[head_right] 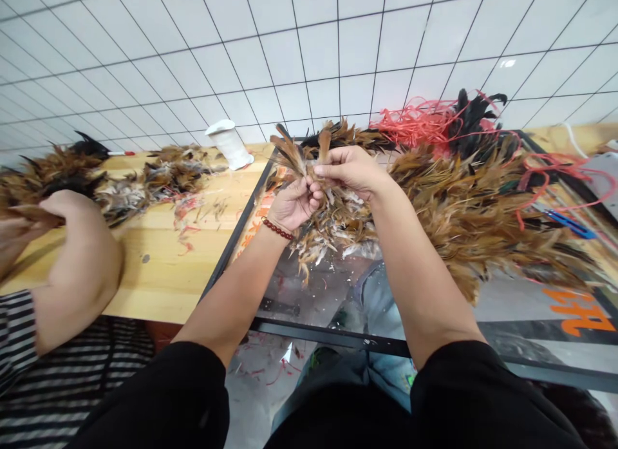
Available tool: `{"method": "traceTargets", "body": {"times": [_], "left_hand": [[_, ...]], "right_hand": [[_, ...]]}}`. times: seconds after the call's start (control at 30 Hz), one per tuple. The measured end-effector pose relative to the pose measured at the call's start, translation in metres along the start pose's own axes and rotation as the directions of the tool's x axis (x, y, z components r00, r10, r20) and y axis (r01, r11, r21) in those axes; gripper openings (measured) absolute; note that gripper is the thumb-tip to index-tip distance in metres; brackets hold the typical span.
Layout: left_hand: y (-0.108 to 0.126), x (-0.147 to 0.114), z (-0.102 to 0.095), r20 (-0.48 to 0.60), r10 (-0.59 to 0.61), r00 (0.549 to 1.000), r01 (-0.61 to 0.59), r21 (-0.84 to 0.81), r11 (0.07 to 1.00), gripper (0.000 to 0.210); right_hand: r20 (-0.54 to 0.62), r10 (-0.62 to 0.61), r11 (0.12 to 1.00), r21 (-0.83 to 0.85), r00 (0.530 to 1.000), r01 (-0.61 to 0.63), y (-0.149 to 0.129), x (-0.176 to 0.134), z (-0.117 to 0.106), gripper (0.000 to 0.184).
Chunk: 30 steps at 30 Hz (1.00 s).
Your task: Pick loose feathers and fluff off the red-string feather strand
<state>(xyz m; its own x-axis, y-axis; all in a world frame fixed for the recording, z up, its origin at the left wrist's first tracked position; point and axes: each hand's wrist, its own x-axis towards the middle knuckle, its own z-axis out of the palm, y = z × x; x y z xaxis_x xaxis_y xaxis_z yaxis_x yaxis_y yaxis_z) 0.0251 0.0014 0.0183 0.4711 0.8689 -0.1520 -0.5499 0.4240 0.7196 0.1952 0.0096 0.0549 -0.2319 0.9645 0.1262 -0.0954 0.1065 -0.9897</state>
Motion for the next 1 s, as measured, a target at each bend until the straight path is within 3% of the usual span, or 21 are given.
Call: {"method": "traceTargets", "body": {"times": [0.1, 0.2, 0.27, 0.43, 0.63, 0.8, 0.9, 1.0], "left_hand": [[-0.004, 0.006, -0.001, -0.151, 0.070, 0.986, -0.060, 0.065, 0.996, 0.022], [-0.010, 0.012, -0.002, -0.299, 0.140, 0.944, -0.097, 0.153, 0.983, 0.018], [-0.012, 0.014, -0.002, -0.326, 0.166, 0.931, -0.107, 0.191, 0.976, 0.017], [-0.012, 0.013, 0.000, -0.294, 0.171, 0.940, -0.108, 0.220, 0.970, 0.017], [-0.010, 0.012, -0.002, -0.186, 0.123, 0.975, -0.069, 0.274, 0.959, 0.020], [-0.004, 0.009, -0.013, -0.057, 0.070, 0.996, -0.043, 0.383, 0.923, 0.017], [-0.003, 0.008, -0.018, 0.019, 0.059, 0.998, -0.061, 0.456, 0.888, 0.024], [-0.005, 0.010, -0.018, 0.007, 0.128, 0.992, -0.117, 0.452, 0.884, 0.020]], "right_hand": [[-0.092, -0.134, 0.978, -0.173, 0.987, 0.117, 0.000, 0.004, -0.002, 0.023], [-0.060, -0.202, 0.926, -0.337, 0.978, 0.171, 0.001, 0.006, -0.003, 0.022], [-0.012, -0.196, 0.887, -0.429, 0.980, 0.172, 0.004, 0.008, -0.003, 0.023], [0.045, -0.188, 0.739, -0.652, 0.981, 0.172, 0.017, 0.015, -0.003, 0.027], [0.045, -0.330, 0.579, -0.779, 0.943, 0.239, 0.018, 0.015, -0.006, 0.021], [0.226, -0.386, 0.412, -0.825, 0.894, 0.387, 0.003, 0.007, -0.006, 0.018], [0.226, -0.407, 0.390, -0.833, 0.885, 0.392, -0.002, 0.004, -0.006, 0.008], [0.047, -0.409, 0.473, -0.843, 0.911, 0.256, -0.001, 0.005, -0.011, 0.008]]}}
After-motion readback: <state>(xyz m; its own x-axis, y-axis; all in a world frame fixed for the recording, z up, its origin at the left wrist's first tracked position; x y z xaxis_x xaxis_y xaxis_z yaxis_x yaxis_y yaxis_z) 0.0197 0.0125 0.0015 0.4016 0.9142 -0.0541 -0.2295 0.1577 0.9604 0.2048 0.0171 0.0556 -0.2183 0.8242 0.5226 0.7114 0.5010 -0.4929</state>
